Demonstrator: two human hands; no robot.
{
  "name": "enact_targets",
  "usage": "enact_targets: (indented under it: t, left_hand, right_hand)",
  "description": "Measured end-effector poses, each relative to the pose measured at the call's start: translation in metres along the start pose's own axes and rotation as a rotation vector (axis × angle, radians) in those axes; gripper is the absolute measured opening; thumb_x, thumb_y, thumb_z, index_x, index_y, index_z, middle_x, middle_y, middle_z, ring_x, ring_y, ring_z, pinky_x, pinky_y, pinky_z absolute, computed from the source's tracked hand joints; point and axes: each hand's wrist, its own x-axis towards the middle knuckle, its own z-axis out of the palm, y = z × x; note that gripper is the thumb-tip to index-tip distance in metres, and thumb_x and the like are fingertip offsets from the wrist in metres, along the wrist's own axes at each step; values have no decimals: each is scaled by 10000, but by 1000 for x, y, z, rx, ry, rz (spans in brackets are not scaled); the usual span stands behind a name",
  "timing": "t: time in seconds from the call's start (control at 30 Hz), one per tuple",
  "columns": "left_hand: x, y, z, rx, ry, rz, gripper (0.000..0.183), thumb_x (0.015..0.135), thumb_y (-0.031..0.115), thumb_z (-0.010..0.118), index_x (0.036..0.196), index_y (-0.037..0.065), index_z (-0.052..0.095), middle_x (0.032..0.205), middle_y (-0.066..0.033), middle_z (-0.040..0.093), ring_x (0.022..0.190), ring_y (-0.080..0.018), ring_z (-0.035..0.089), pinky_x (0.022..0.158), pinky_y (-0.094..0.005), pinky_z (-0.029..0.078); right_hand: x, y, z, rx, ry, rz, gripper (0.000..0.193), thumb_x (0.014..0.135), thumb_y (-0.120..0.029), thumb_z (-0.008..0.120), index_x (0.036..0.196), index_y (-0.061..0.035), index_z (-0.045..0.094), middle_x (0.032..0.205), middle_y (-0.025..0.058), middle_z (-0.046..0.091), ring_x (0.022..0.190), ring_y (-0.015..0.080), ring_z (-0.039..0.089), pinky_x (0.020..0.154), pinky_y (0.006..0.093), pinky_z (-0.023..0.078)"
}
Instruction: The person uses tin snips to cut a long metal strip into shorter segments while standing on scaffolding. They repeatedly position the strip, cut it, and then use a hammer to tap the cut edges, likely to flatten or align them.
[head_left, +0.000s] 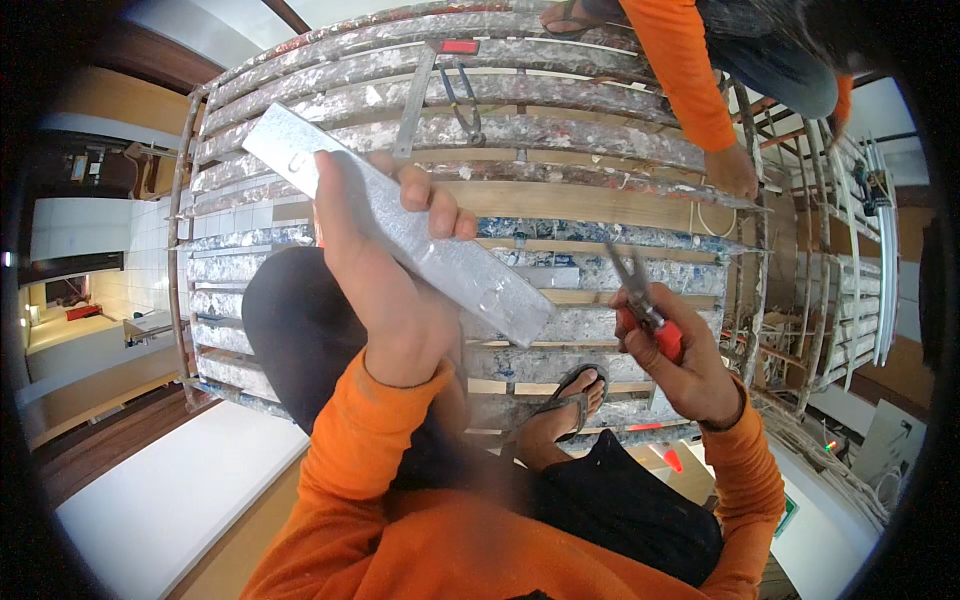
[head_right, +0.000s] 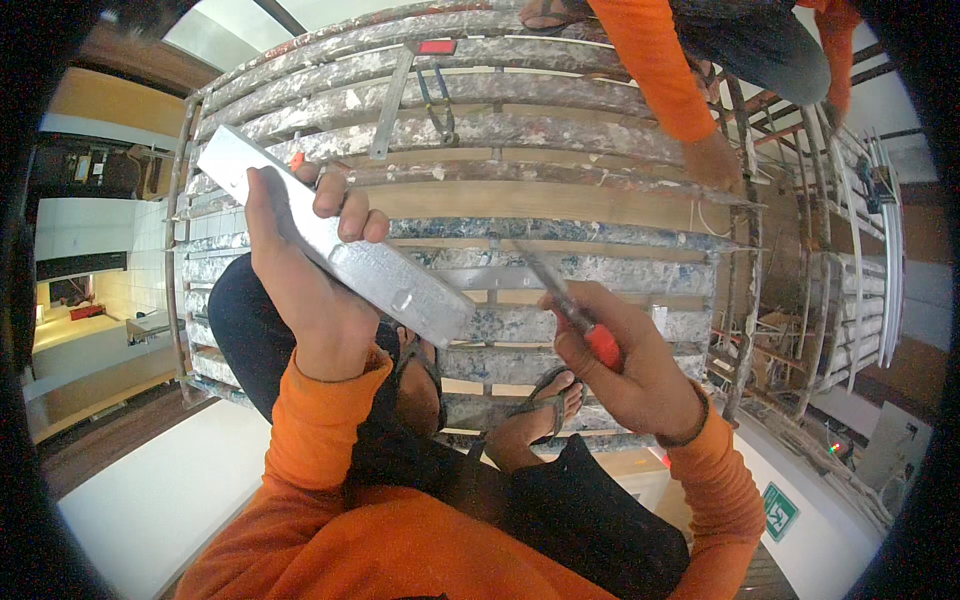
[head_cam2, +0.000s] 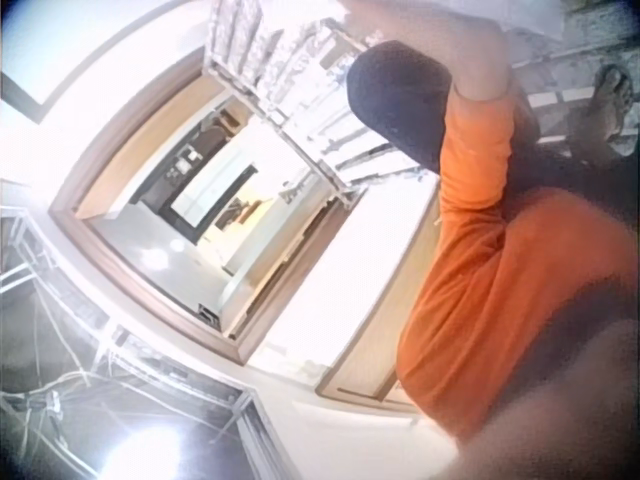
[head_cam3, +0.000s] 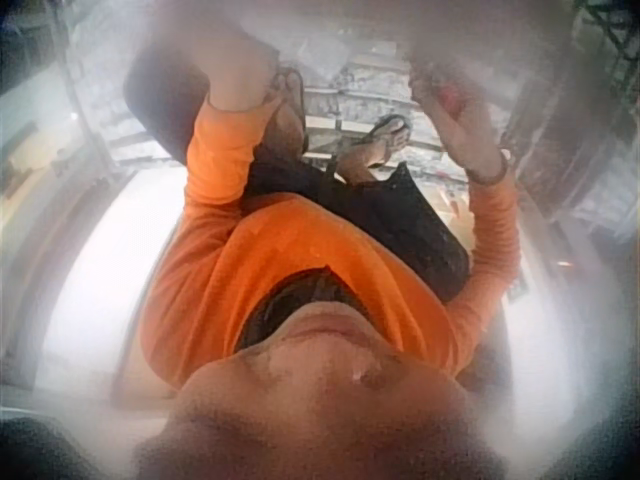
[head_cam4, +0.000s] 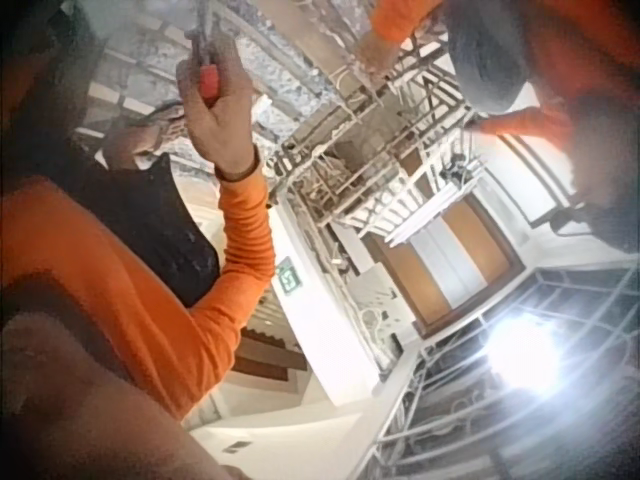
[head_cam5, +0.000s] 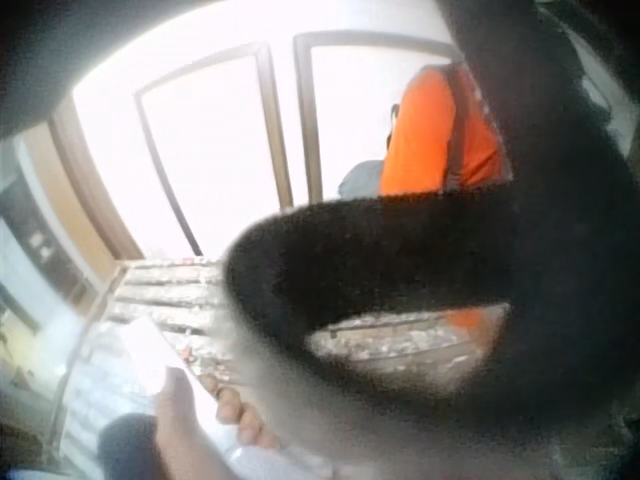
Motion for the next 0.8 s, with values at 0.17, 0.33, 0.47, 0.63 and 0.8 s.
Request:
enact_targets:
  t: [0.17, 0.33, 0.47, 0.63, 0.8]
  left_hand:
    - [1, 0, -2, -15, 26, 0, 333, 1045, 444, 503, 1036, 112, 525, 796, -3, 442, 649, -140, 441, 597, -314, 411]
    - [2, 0, -3, -26, 35, 29, 325, 1045, 435, 497, 1051, 111, 522, 797, -6, 442, 654, -143, 443, 604, -315, 415]
    - [4, 5, -11, -136, 25, 29, 369, 1026, 458, 480, 1085, 95, 519, 818, -35, 474, 688, -170, 463, 640, -334, 415]
    - [6, 9, -15, -269, -4, 6, 381, 1007, 456, 466, 1115, 94, 513, 842, -41, 457, 695, -180, 429, 650, -329, 390]
    - [7, 16, -16, -432, -91, -68, 366, 1053, 467, 436, 1071, 119, 545, 786, -6, 435, 583, -113, 395, 529, -275, 370]
  right_hand:
    - [-2, 2, 4, -242, -76, -58, 387, 908, -67, 672, 1276, -5, 569, 1033, 203, 611, 927, 376, 614, 848, 396, 487]
    - [-3, -1, 3, -384, -141, -71, 437, 865, -49, 677, 1287, -32, 564, 991, 196, 577, 906, 414, 590, 808, 432, 482]
    - [-3, -6, 1, -551, -121, -91, 411, 831, -13, 677, 1230, -39, 582, 975, 172, 577, 877, 380, 591, 777, 438, 479]
    - [-6, -10, -2, -668, -102, -69, 490, 761, -89, 733, 1233, -101, 599, 929, 150, 541, 888, 378, 573, 756, 465, 457]
    - [-3, -16, 5, -654, -124, -114, 489, 757, -169, 764, 1219, -139, 607, 920, 130, 546, 834, 345, 597, 710, 444, 484]
